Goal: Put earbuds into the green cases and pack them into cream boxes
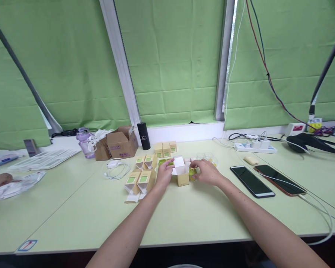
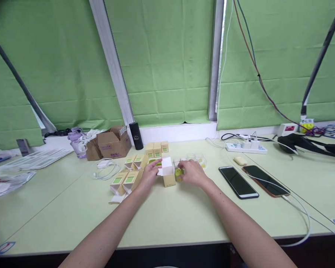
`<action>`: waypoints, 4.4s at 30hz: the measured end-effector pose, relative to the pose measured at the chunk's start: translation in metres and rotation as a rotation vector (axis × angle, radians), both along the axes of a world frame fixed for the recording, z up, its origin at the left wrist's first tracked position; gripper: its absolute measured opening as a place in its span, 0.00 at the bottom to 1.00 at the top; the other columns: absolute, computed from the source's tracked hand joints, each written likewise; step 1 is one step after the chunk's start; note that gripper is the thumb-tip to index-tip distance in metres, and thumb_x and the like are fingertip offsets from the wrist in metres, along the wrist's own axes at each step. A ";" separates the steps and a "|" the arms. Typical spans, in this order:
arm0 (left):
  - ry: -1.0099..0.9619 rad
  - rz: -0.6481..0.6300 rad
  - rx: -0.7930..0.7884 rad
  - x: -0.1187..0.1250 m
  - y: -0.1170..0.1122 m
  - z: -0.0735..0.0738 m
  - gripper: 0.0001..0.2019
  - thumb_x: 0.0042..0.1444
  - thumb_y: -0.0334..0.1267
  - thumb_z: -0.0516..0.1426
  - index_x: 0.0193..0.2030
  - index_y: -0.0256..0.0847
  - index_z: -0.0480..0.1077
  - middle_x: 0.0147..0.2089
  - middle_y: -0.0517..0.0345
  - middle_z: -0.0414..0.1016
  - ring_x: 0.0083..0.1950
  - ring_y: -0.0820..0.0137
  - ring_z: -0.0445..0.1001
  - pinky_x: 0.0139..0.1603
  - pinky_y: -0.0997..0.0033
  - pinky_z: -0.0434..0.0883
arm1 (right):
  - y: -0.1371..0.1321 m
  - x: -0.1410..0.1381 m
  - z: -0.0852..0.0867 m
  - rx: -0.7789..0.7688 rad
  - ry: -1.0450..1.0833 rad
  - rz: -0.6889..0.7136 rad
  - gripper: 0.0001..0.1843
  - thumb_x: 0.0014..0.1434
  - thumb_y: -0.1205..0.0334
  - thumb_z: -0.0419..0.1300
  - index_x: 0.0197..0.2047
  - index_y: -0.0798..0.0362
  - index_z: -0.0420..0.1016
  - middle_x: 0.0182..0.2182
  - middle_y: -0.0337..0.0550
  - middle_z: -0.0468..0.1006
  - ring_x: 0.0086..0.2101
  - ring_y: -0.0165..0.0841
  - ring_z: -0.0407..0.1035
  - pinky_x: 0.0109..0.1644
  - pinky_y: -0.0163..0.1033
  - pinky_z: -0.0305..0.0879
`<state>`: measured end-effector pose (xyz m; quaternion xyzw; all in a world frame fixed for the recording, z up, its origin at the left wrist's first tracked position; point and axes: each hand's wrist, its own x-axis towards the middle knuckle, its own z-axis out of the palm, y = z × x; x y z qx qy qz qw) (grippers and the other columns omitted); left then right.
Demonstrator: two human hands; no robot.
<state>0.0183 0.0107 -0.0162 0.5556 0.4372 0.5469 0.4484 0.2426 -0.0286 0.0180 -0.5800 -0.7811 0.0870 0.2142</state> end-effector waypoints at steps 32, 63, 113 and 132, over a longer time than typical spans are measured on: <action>0.035 -0.013 -0.038 0.007 -0.011 0.010 0.30 0.48 0.23 0.53 0.60 0.34 0.77 0.44 0.49 0.87 0.40 0.64 0.81 0.44 0.69 0.73 | -0.013 -0.021 0.000 0.252 0.709 0.267 0.21 0.67 0.53 0.61 0.61 0.46 0.74 0.59 0.49 0.77 0.49 0.40 0.75 0.36 0.38 0.72; 0.047 -0.012 -0.040 0.007 -0.010 0.009 0.32 0.45 0.22 0.53 0.59 0.33 0.78 0.49 0.46 0.85 0.46 0.63 0.81 0.49 0.68 0.73 | -0.010 -0.013 -0.011 0.328 0.285 0.254 0.16 0.66 0.62 0.60 0.57 0.46 0.71 0.44 0.43 0.82 0.36 0.36 0.75 0.39 0.41 0.67; -0.018 -0.069 -0.059 0.006 -0.010 0.006 0.31 0.45 0.25 0.55 0.58 0.34 0.78 0.42 0.50 0.86 0.34 0.69 0.76 0.35 0.74 0.68 | 0.004 -0.038 -0.030 0.211 0.606 0.198 0.09 0.60 0.70 0.61 0.31 0.49 0.81 0.40 0.46 0.78 0.40 0.39 0.75 0.44 0.45 0.72; -0.169 -0.106 -0.137 0.004 -0.022 0.015 0.28 0.47 0.32 0.57 0.58 0.37 0.79 0.46 0.48 0.85 0.41 0.65 0.79 0.45 0.67 0.74 | 0.024 -0.027 -0.049 0.144 0.968 -0.015 0.14 0.62 0.57 0.53 0.46 0.50 0.76 0.44 0.50 0.79 0.38 0.38 0.74 0.28 0.38 0.73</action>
